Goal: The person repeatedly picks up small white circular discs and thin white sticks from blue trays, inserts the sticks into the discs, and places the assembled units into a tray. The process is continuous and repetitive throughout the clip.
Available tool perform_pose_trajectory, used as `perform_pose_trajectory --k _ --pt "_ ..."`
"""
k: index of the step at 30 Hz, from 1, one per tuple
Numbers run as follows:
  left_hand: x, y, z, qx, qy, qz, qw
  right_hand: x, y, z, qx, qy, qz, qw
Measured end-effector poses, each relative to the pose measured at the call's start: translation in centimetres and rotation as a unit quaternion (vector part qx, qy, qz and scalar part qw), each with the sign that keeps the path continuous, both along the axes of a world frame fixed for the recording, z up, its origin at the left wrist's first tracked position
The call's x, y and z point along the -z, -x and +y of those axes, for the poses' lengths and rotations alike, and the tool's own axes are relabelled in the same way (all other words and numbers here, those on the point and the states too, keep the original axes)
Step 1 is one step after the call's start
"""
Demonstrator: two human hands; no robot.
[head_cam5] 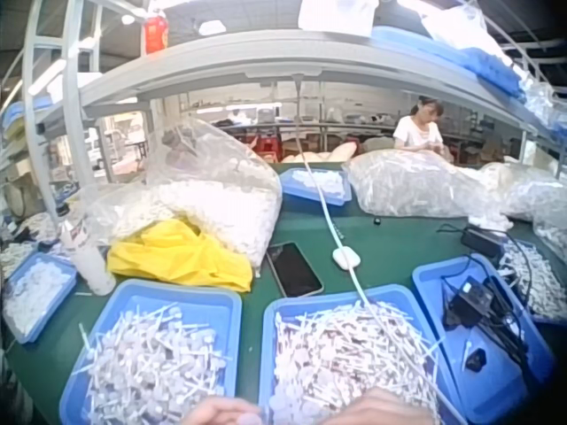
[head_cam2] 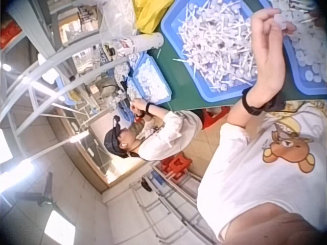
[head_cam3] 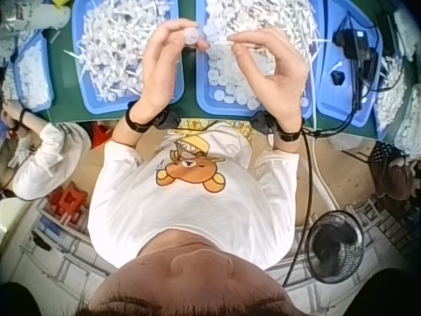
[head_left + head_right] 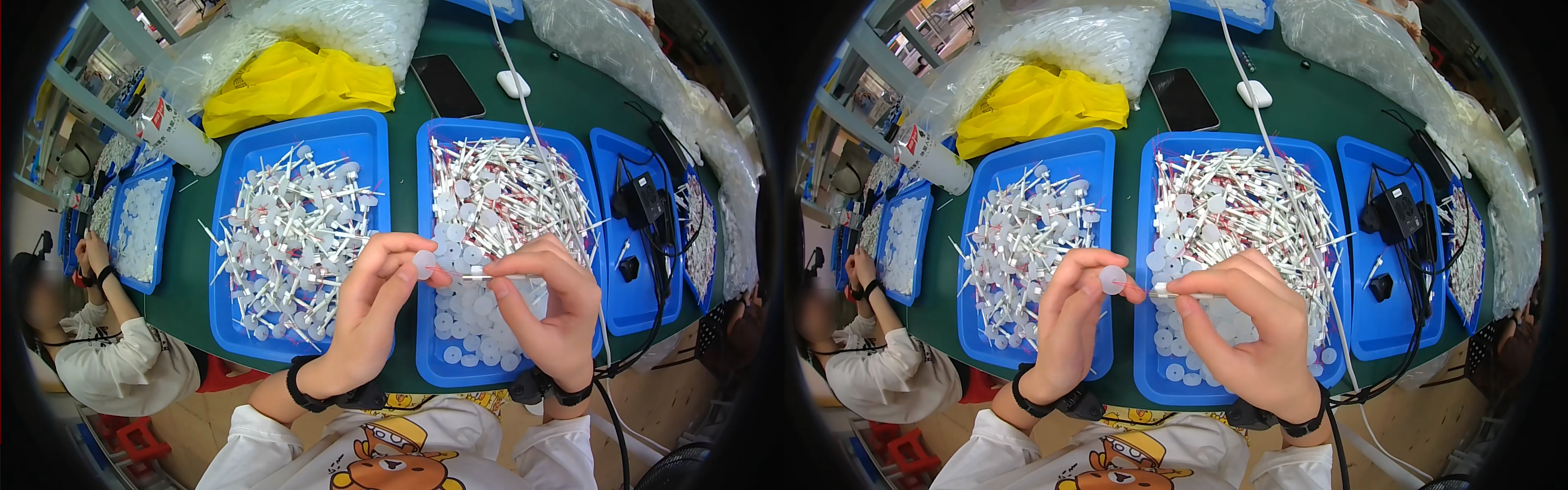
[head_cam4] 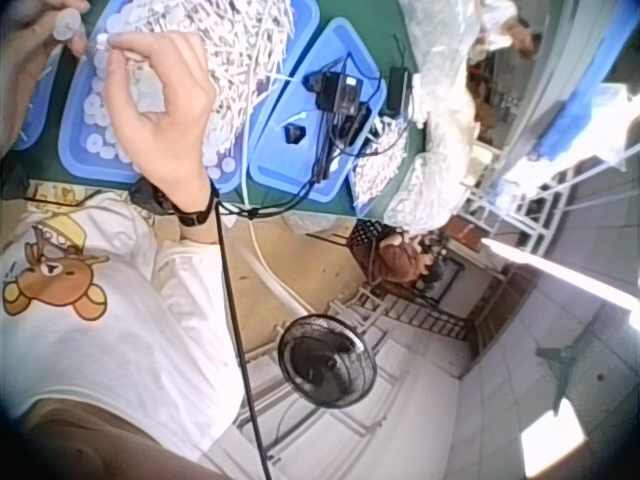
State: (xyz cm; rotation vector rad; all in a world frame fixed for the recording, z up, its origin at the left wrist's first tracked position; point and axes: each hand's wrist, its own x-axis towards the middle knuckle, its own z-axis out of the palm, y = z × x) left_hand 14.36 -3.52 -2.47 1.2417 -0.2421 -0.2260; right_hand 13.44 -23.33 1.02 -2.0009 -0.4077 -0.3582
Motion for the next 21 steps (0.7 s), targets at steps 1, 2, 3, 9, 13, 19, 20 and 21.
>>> perform_pose_trajectory --k 1,2,3,9,13,19,20,21 --pt "0.04 -0.01 0.0 -0.001 -0.005 -0.005 1.0 0.04 -0.03 0.08 0.007 -0.001 -0.006 1.0" --pt "0.08 0.0 -0.01 -0.002 -0.01 -0.01 1.0 0.1 -0.05 0.12 0.013 -0.001 -0.011 1.0" --pt "0.06 0.01 -0.06 -0.006 -0.015 -0.019 1.0 0.16 -0.09 0.1 0.02 0.009 -0.021 1.0" --pt "-0.03 0.09 -0.26 -0.013 -0.051 -0.042 0.998 0.18 -0.28 -0.03 0.036 0.047 -0.058 0.997" --pt "0.01 0.03 -0.2 0.0 -0.048 -0.029 0.998 0.14 -0.26 -0.07 0.041 0.043 -0.072 0.996" --pt "0.08 0.12 -0.32 0.022 0.01 0.003 1.0 -0.11 -0.16 -0.15 0.023 0.048 -0.063 0.997" --pt "0.1 0.13 -0.33 0.024 0.018 0.008 1.0 -0.12 -0.16 -0.18 0.016 0.051 -0.062 0.997" --pt "0.06 0.16 -0.38 0.026 0.01 0.004 1.0 -0.12 -0.17 -0.21 0.009 0.05 -0.06 0.997"
